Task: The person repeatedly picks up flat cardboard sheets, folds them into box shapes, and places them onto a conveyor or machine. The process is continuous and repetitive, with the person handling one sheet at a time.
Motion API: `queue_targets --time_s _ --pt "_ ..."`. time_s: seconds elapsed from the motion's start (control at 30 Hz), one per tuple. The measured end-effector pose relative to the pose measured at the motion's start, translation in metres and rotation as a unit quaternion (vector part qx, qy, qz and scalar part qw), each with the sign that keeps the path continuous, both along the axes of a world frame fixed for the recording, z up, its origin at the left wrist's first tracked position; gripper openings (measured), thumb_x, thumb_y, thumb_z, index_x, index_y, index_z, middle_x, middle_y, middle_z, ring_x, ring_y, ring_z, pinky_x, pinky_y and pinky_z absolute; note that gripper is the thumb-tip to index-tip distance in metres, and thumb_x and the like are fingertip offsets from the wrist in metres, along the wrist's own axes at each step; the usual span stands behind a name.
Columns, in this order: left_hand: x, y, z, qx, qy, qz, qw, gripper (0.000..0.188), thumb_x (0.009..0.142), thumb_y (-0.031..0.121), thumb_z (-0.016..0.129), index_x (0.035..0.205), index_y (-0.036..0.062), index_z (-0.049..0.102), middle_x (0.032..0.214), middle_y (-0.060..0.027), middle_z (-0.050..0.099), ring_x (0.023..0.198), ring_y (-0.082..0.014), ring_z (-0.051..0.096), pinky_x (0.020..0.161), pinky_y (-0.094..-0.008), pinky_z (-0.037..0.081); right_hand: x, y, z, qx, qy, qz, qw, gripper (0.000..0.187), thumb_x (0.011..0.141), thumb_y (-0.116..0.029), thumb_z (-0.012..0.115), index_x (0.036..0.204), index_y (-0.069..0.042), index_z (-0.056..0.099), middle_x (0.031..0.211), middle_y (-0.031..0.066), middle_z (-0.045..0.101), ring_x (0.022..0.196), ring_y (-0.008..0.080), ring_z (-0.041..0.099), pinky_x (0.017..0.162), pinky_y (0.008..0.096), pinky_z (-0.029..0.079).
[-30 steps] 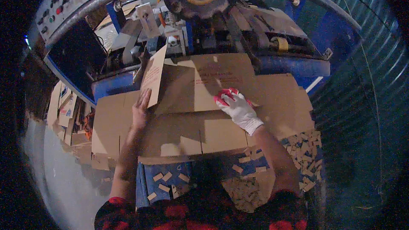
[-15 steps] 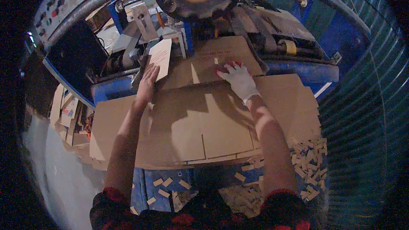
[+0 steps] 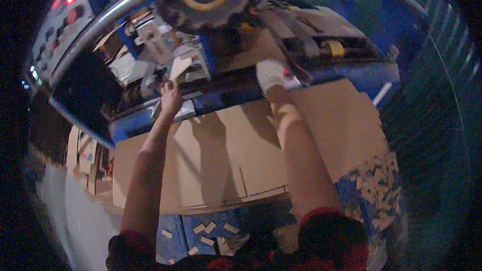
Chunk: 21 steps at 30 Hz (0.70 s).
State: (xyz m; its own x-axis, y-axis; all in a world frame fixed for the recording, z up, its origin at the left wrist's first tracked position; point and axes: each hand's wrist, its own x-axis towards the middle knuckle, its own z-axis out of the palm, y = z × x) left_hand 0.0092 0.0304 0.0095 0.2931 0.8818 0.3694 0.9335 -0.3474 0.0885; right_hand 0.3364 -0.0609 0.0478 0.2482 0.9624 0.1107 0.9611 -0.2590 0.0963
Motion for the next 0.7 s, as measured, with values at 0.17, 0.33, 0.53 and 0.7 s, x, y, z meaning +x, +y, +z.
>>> queue_targets --time_s 0.17,0.33,0.53,0.7 --pt "-0.059 -0.044 -0.026 -0.024 -0.025 -0.151 0.988 0.052 0.082 0.015 0.063 0.132 0.009 0.048 0.131 -0.0206 0.049 0.121 -0.037 0.047 0.1 -0.0428 0.04 0.019 -0.074 -0.013 0.18 0.063 0.082 0.978 0.042 0.084 -0.024 0.059 0.123 -0.009 0.055 0.121 0.0149 0.058 0.11 0.033 0.056 0.089 0.0464 0.046" --pt "-0.242 -0.155 -0.079 0.014 0.203 0.112 0.973 0.048 0.089 0.036 0.053 0.132 0.0148 0.051 0.136 -0.0141 0.046 0.125 -0.0336 0.042 0.101 -0.0477 0.037 0.051 -0.243 -0.022 0.124 0.042 -0.079 0.988 0.07 0.075 -0.049 0.067 0.131 -0.011 0.048 0.139 0.015 0.042 0.132 0.0352 0.034 0.107 0.0493 0.027" --pt "-0.364 -0.249 -0.104 -0.126 -0.05 0.178 0.975 0.071 0.084 0.057 0.057 0.135 0.0092 0.047 0.144 -0.0173 0.038 0.129 -0.0378 0.037 0.102 -0.0498 0.034 0.04 -0.39 -0.031 0.116 0.043 -0.202 0.971 0.082 0.068 -0.057 0.071 0.133 -0.012 0.047 0.137 0.0151 0.044 0.131 0.0335 0.036 0.108 0.0485 0.024" --pt "-0.353 -0.264 -0.077 -0.11 0.038 0.33 0.937 0.082 0.073 0.063 0.065 0.123 -0.0006 0.053 0.124 -0.0249 0.05 0.117 -0.0414 0.046 0.097 -0.0493 0.038 0.053 -0.472 -0.071 0.458 -0.074 -0.477 0.747 0.069 0.069 -0.036 0.078 0.127 -0.009 0.051 0.128 0.0131 0.05 0.119 0.0316 0.045 0.098 0.0474 0.035"
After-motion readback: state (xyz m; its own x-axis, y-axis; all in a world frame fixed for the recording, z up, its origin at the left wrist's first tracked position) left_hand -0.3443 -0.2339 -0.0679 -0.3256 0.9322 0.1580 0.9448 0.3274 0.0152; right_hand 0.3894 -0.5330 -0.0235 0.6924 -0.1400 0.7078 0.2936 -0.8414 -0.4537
